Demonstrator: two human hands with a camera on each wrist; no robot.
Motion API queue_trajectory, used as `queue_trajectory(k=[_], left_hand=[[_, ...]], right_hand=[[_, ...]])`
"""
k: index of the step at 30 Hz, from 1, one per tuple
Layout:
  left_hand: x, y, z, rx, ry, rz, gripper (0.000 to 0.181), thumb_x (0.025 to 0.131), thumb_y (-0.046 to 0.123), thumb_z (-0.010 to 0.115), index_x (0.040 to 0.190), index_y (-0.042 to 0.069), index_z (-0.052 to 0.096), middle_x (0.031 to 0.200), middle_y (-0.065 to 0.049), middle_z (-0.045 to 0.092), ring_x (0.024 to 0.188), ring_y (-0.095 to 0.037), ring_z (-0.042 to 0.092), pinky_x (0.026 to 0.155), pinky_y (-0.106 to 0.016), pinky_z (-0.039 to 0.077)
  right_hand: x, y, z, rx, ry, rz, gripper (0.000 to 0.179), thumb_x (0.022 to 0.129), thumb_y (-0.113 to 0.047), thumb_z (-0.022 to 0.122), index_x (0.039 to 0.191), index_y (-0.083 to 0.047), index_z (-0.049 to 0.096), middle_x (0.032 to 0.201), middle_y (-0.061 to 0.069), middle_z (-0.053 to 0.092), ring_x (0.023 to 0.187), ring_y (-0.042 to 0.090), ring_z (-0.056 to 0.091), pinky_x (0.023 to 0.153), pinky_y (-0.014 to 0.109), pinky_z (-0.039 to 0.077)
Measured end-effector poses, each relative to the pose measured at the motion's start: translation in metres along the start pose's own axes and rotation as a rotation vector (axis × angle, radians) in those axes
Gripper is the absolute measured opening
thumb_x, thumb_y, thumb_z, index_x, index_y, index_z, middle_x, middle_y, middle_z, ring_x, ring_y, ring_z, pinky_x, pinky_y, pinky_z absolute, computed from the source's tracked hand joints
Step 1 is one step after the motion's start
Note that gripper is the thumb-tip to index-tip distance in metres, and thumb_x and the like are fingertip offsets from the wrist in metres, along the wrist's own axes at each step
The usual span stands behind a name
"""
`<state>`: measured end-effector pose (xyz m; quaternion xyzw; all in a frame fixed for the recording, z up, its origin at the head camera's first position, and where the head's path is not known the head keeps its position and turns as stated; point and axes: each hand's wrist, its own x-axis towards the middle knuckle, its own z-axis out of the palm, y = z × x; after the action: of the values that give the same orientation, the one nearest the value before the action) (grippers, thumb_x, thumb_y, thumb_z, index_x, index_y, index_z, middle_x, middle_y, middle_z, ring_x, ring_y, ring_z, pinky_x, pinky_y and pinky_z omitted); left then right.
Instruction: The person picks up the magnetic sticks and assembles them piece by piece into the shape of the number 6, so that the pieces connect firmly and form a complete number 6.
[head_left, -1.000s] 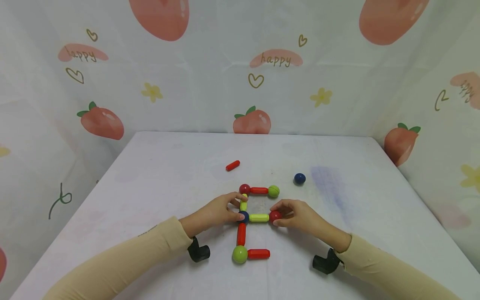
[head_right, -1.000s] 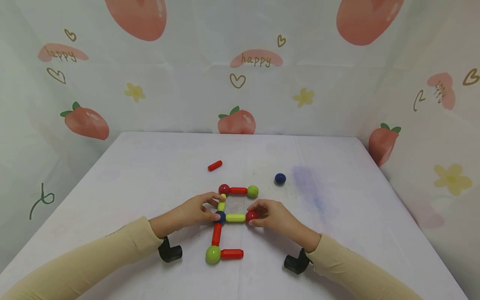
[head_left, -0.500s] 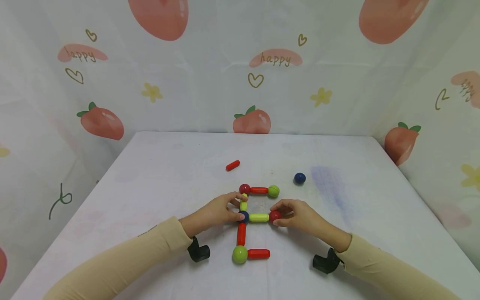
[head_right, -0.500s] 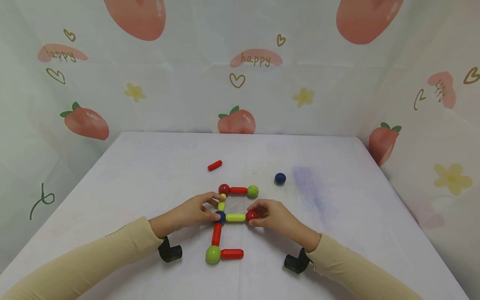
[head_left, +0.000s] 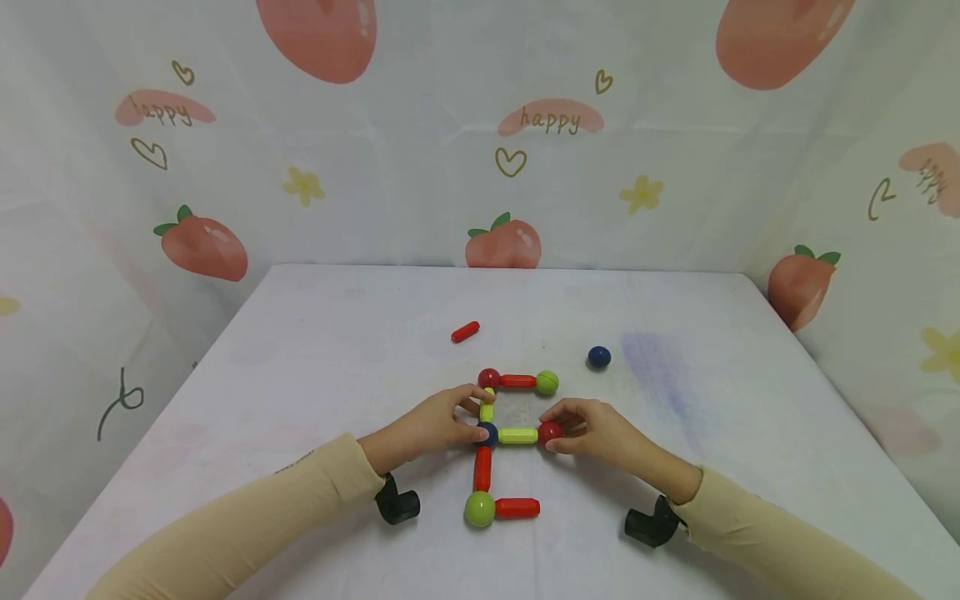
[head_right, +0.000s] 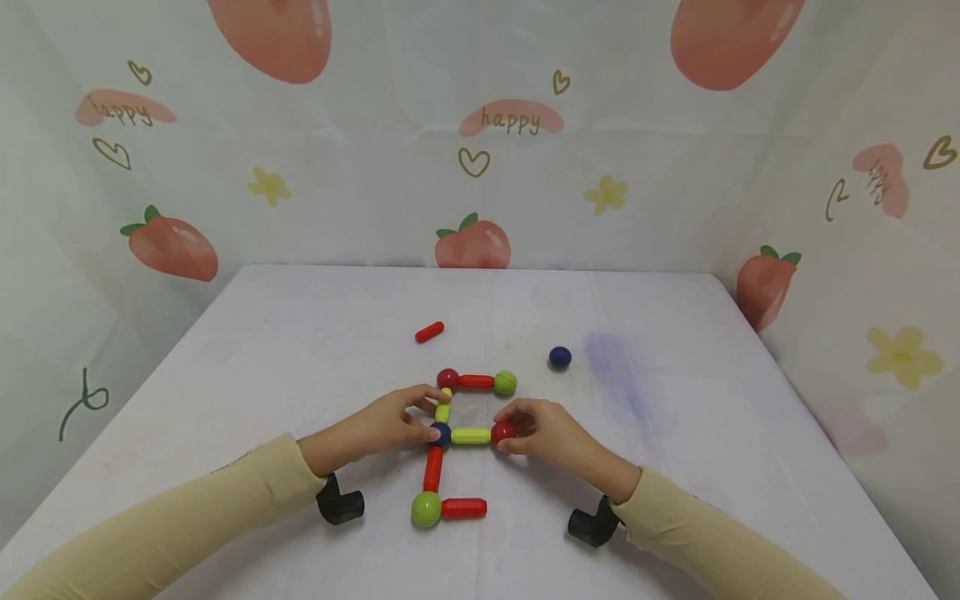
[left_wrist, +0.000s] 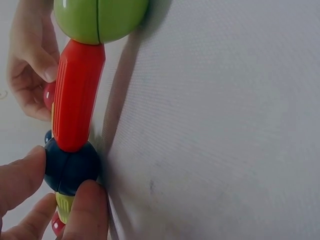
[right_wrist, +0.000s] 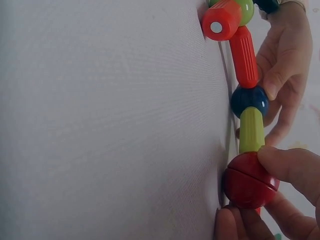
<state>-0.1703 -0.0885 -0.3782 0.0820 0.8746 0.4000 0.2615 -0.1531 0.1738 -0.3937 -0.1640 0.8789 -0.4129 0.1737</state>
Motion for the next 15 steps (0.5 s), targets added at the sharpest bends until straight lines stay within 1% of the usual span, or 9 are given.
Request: queue_trajectory(k=[4, 10, 13, 15], left_hand=[[-0.001, 0.0, 0.0, -0.002, -0.001, -0.003, 0.047, 0.09, 0.015, 0.078, 0.133, 0.023, 0.06, 0.133, -0.01, 0.063, 0.092, -0.015, 0.064, 0.083, -0.031, 0.06], [-0.002, 0.005, -0.002, 0.019, -0.032, -0.019, 0.049, 0.091, 0.02, 0.077, 0.137, 0.023, 0.058, 0.137, -0.011, 0.061, 0.083, -0.016, 0.066, 0.08, -0.031, 0.06], [-0.003, 0.008, -0.011, 0.05, -0.028, -0.017, 0.047, 0.094, 0.024, 0.075, 0.137, 0.021, 0.058, 0.139, -0.013, 0.06, 0.085, -0.017, 0.068, 0.082, -0.033, 0.061], [-0.002, 0.011, -0.02, 0.063, -0.007, -0.016, 0.044, 0.095, 0.026, 0.072, 0.137, 0.02, 0.058, 0.141, -0.013, 0.06, 0.09, -0.018, 0.069, 0.086, -0.035, 0.06]], right_hand=[[0.0, 0.0, 0.0, 0.005, -0.003, 0.005, 0.032, 0.086, -0.008, 0.079, 0.116, -0.002, 0.069, 0.112, 0.012, 0.073, 0.104, 0.023, 0.069, 0.094, 0.042, 0.059], [0.0, 0.0, 0.0, 0.007, -0.001, -0.002, 0.031, 0.086, -0.007, 0.079, 0.115, -0.001, 0.069, 0.112, 0.013, 0.073, 0.104, 0.023, 0.069, 0.094, 0.041, 0.059], [0.0, 0.0, 0.0, 0.003, -0.001, 0.0, 0.032, 0.086, -0.008, 0.079, 0.115, -0.002, 0.069, 0.112, 0.012, 0.073, 0.104, 0.023, 0.069, 0.094, 0.041, 0.06], [0.0, 0.0, 0.0, 0.002, -0.002, 0.004, 0.032, 0.086, -0.008, 0.079, 0.116, -0.002, 0.069, 0.112, 0.012, 0.073, 0.104, 0.023, 0.069, 0.094, 0.041, 0.06]])
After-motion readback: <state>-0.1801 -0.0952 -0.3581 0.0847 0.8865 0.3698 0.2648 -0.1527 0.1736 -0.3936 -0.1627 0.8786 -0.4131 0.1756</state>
